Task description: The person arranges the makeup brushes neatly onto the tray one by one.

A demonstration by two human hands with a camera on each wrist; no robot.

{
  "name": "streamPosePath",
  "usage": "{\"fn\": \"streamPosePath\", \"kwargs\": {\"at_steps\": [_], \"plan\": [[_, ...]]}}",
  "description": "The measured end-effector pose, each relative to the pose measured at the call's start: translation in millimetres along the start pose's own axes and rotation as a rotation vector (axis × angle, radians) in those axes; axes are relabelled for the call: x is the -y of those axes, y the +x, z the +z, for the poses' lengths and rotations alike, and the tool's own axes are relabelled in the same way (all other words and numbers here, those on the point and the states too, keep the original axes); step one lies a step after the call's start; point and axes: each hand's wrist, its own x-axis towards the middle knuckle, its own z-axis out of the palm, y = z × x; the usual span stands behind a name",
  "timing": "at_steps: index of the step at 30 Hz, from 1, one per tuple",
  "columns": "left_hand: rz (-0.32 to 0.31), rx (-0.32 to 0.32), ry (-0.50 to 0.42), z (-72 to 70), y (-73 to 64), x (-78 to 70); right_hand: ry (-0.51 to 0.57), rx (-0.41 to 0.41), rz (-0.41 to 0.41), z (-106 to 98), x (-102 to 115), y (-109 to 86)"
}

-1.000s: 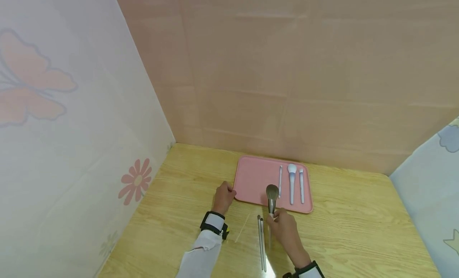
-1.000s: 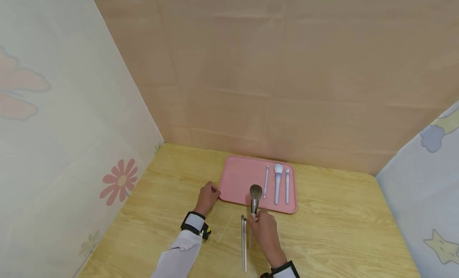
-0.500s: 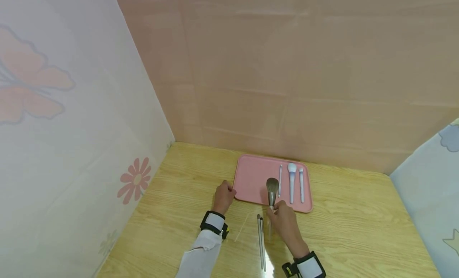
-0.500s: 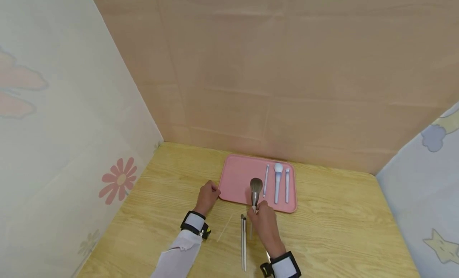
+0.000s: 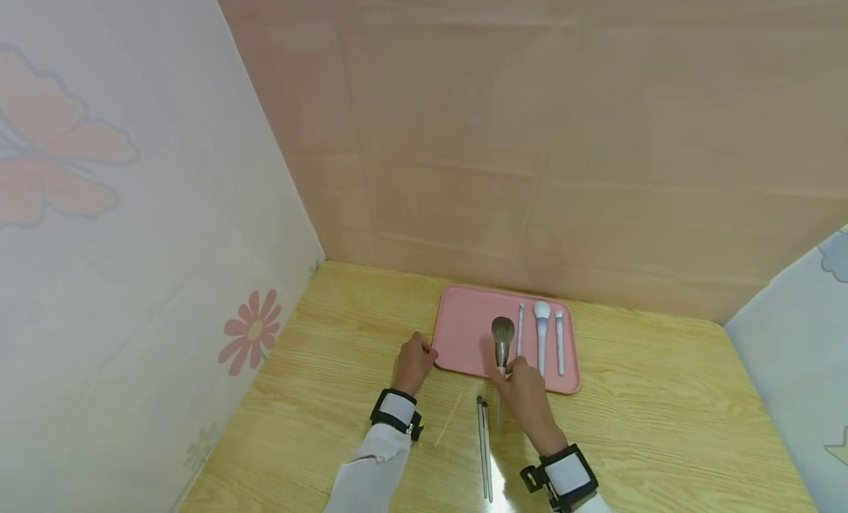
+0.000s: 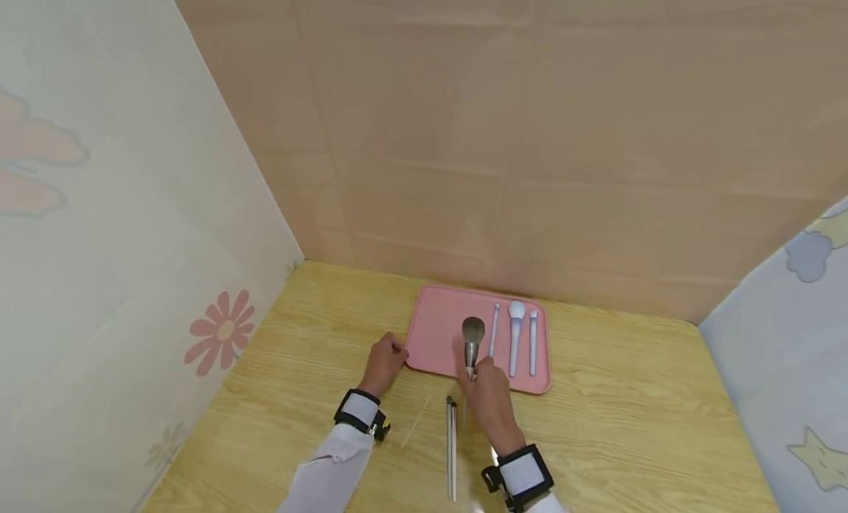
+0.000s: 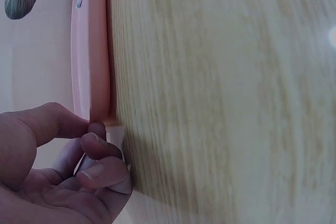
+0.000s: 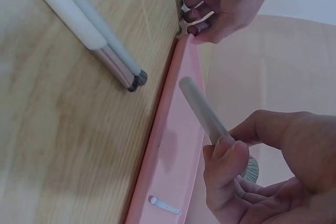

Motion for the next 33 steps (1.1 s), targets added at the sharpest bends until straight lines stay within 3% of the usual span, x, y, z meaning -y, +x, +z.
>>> {"fn": "streamPosePath", "kwargs": {"at_steps": [7, 33], "plan": [[-0.006, -0.01, 0.013, 0.2, -0.5, 0.0, 0.024, -0.012, 0.028, -1.0, 2.0, 10.5], [-0.03, -0.002, -0.012, 0.1, -1.8, -1.0, 0.015, -0.045, -0.002, -0.2, -3.0, 51.0]]}}
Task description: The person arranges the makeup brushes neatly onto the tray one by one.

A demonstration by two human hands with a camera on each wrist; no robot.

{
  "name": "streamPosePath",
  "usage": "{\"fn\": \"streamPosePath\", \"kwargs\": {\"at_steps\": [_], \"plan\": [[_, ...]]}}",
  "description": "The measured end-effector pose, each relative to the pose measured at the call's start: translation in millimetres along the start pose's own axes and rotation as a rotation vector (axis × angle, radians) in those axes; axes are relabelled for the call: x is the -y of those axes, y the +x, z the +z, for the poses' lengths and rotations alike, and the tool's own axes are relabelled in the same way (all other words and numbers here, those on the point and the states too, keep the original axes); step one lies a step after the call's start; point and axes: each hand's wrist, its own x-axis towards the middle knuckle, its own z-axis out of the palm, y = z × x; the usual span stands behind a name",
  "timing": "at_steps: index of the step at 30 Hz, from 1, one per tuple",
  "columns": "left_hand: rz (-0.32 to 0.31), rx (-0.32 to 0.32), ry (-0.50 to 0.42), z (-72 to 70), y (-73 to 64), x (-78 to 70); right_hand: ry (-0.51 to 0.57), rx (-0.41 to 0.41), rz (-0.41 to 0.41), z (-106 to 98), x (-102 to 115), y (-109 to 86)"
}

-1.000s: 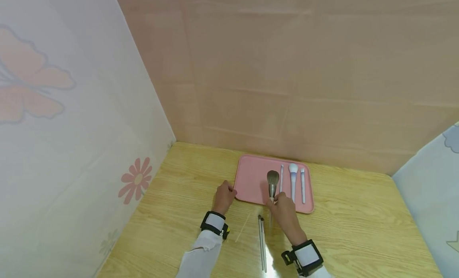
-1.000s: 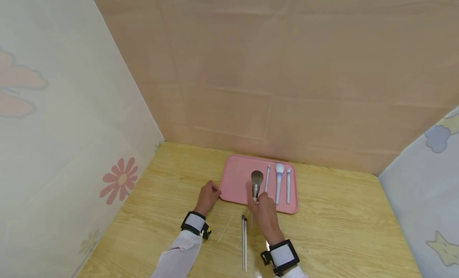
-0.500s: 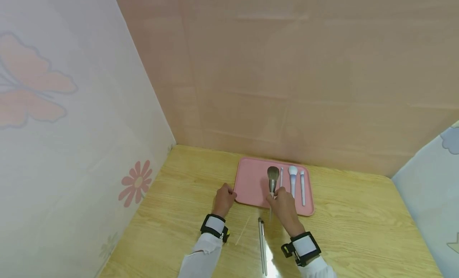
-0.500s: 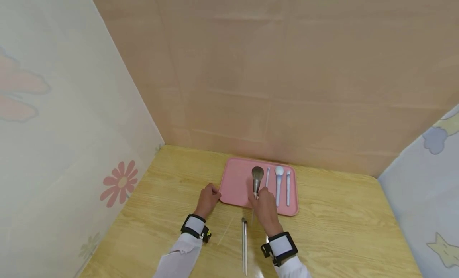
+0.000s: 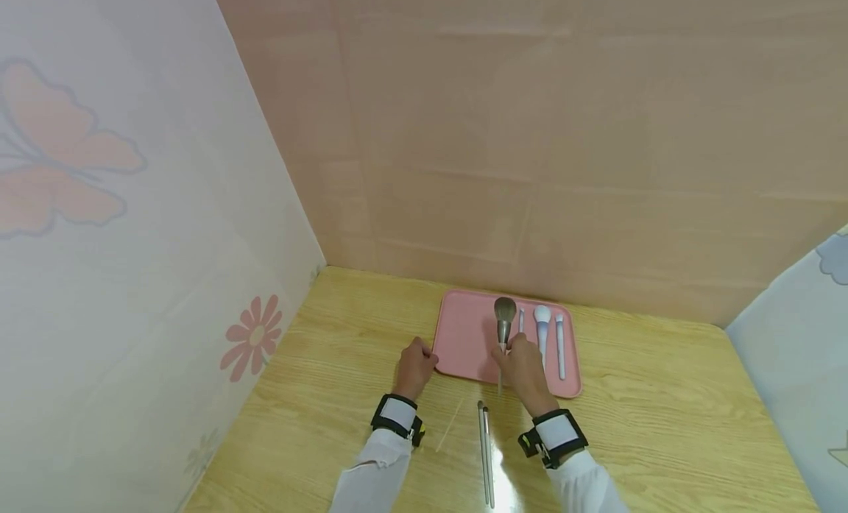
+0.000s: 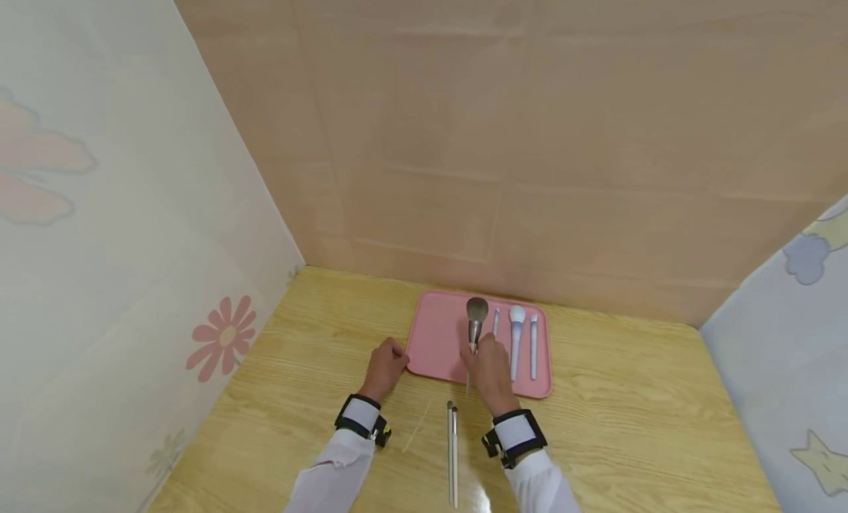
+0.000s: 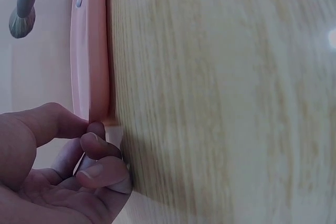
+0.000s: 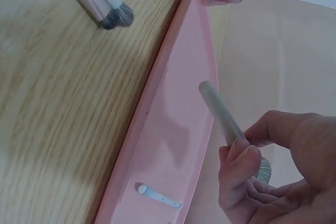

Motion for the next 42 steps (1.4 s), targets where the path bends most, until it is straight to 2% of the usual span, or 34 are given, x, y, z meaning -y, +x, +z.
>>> {"fn": "streamPosePath", "kwargs": {"at_steps": [15, 22, 34, 42], "plan": [[-0.01, 0.004, 0.011, 1.1, 2.3, 2.0, -0.046, -0.043, -0.04, 5.9, -0.8, 17.4], [0.002, -0.001, 0.025, 0.8, 2.7, 1.8, -0.059, -0.014, -0.021, 6.8, 0.8, 22.8], [0.009, -0.002, -0.004, 1.6, 2.2, 4.4, -0.052, 0.031, 0.028, 7.0, -1.7, 32.7], [0.023, -0.016, 0.007, 1.1, 0.8, 2.0, -0.073, 0.016, 0.03, 7.5, -4.5, 40.4]]}}
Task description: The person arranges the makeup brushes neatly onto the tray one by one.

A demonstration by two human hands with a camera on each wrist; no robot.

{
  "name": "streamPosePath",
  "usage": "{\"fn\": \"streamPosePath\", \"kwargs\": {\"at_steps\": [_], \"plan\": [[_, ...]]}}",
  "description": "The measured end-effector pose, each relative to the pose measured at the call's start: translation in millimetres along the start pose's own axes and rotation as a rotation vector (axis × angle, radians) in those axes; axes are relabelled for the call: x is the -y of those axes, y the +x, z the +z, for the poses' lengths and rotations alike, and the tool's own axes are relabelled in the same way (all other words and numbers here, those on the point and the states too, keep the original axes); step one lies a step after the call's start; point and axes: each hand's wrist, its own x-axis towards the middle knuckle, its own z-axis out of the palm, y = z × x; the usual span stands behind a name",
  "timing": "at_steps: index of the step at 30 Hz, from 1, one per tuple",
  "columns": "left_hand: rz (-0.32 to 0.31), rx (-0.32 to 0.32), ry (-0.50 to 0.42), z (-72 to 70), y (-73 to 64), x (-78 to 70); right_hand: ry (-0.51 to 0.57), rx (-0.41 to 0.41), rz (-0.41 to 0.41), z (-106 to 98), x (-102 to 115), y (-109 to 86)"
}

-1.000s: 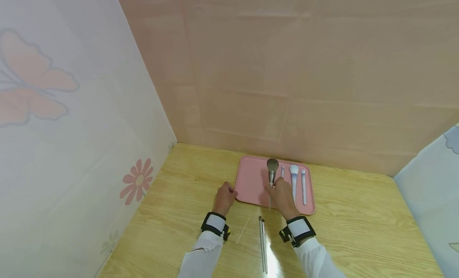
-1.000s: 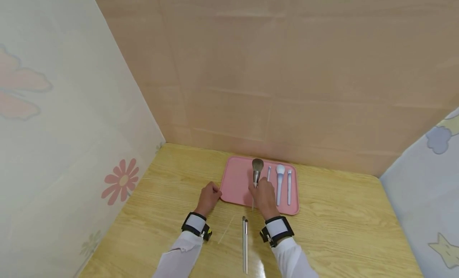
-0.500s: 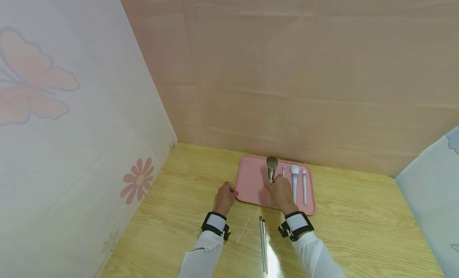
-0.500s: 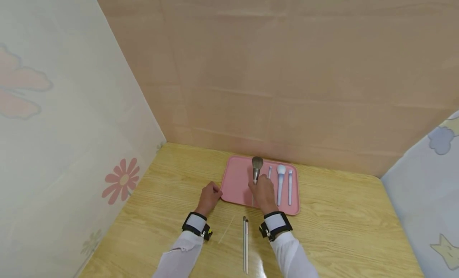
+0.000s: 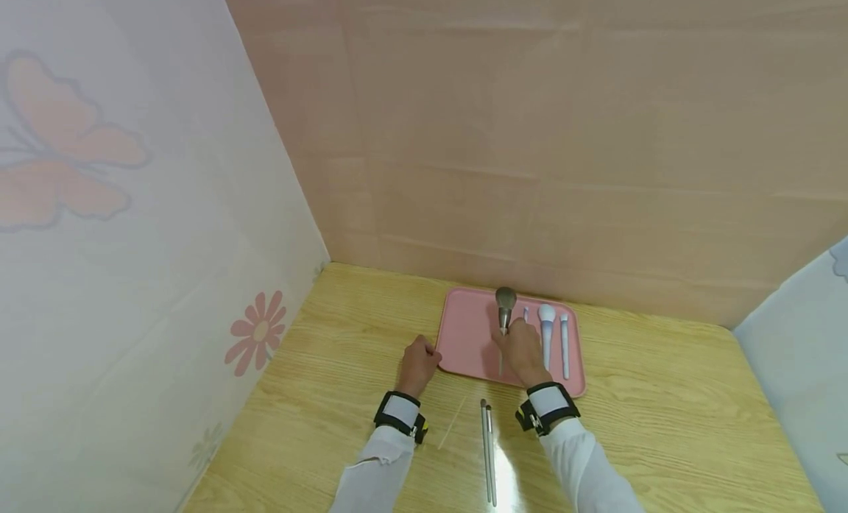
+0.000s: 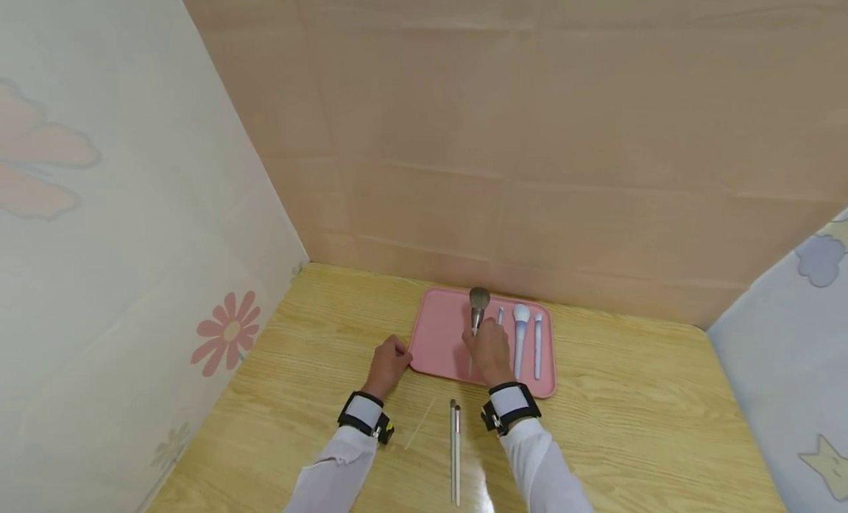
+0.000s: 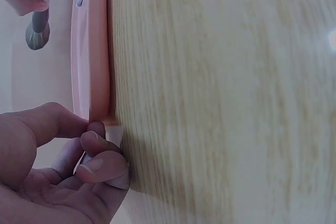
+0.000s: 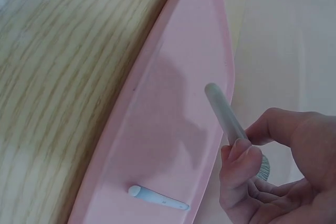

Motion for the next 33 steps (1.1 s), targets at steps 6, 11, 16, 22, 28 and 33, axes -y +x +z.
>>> {"fn": "streamPosePath", "kwargs": {"at_steps": [6, 11, 16, 22, 28, 33], "plan": [[0.005, 0.0, 0.004, 1.7, 0.0, -0.6, 0.002, 0.004, 0.01, 2.3, -2.5, 1.5], [-0.005, 0.01, -0.01, 1.2, -1.4, -2.8, 0.002, 0.009, 0.024, 4.7, -5.3, 1.9], [-0.003, 0.009, -0.005, 0.7, -2.5, -3.9, 0.006, 0.025, 0.028, 5.5, -9.6, 3.8], [0.019, 0.008, -0.018, -1.0, -2.9, -3.9, 0.007, 0.05, 0.03, 6.8, -12.2, 8.5], [0.02, 0.009, -0.004, -0.4, -1.2, -1.2, 0.001, 0.049, 0.05, 12.4, -13.4, 12.0], [0.007, 0.015, -0.003, 0.2, -1.9, -1.7, -0.004, 0.046, 0.068, 14.7, -13.8, 12.5]]}}
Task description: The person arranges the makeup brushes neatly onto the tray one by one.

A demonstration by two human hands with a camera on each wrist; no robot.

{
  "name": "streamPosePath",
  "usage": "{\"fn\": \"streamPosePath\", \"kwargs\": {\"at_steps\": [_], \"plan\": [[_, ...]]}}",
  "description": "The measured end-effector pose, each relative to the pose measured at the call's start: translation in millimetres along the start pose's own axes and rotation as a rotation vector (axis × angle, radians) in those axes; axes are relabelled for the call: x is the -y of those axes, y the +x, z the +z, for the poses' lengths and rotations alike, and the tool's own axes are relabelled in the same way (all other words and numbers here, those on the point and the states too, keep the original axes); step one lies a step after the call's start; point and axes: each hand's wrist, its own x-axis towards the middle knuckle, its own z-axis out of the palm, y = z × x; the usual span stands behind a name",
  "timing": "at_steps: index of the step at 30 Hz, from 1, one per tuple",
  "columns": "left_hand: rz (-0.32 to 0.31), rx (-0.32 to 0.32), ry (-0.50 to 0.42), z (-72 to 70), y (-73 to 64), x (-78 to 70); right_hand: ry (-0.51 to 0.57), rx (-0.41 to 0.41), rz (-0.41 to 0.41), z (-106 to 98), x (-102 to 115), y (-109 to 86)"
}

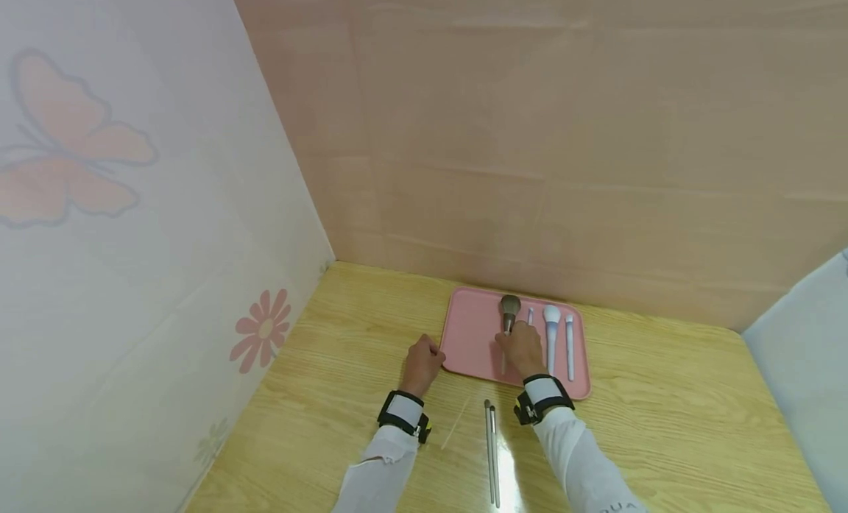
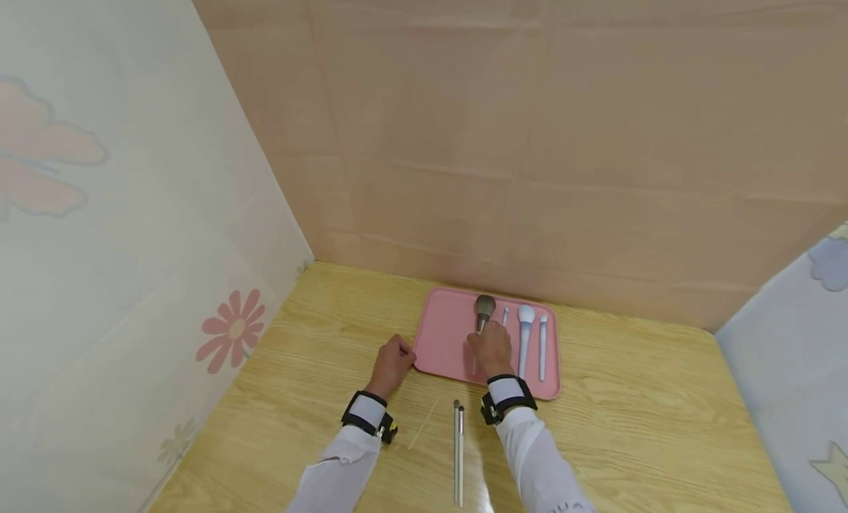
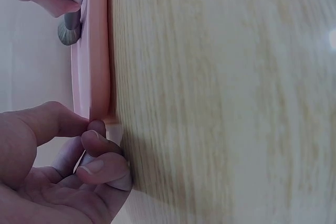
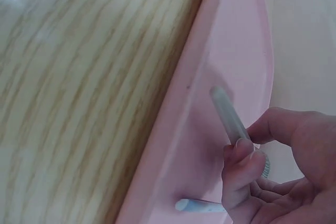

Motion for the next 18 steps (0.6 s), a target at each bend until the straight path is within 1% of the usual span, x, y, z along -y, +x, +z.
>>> {"fn": "streamPosePath", "kwargs": {"at_steps": [9, 18], "plan": [[-0.006, 0.008, 0.008, 1.4, -0.5, -4.9, -0.046, 0.013, 0.01, -0.9, -8.0, 3.9], [-0.003, 0.01, 0.016, 1.7, -1.3, -7.3, -0.049, 0.018, 0.01, -3.8, -9.5, 3.4]]}}
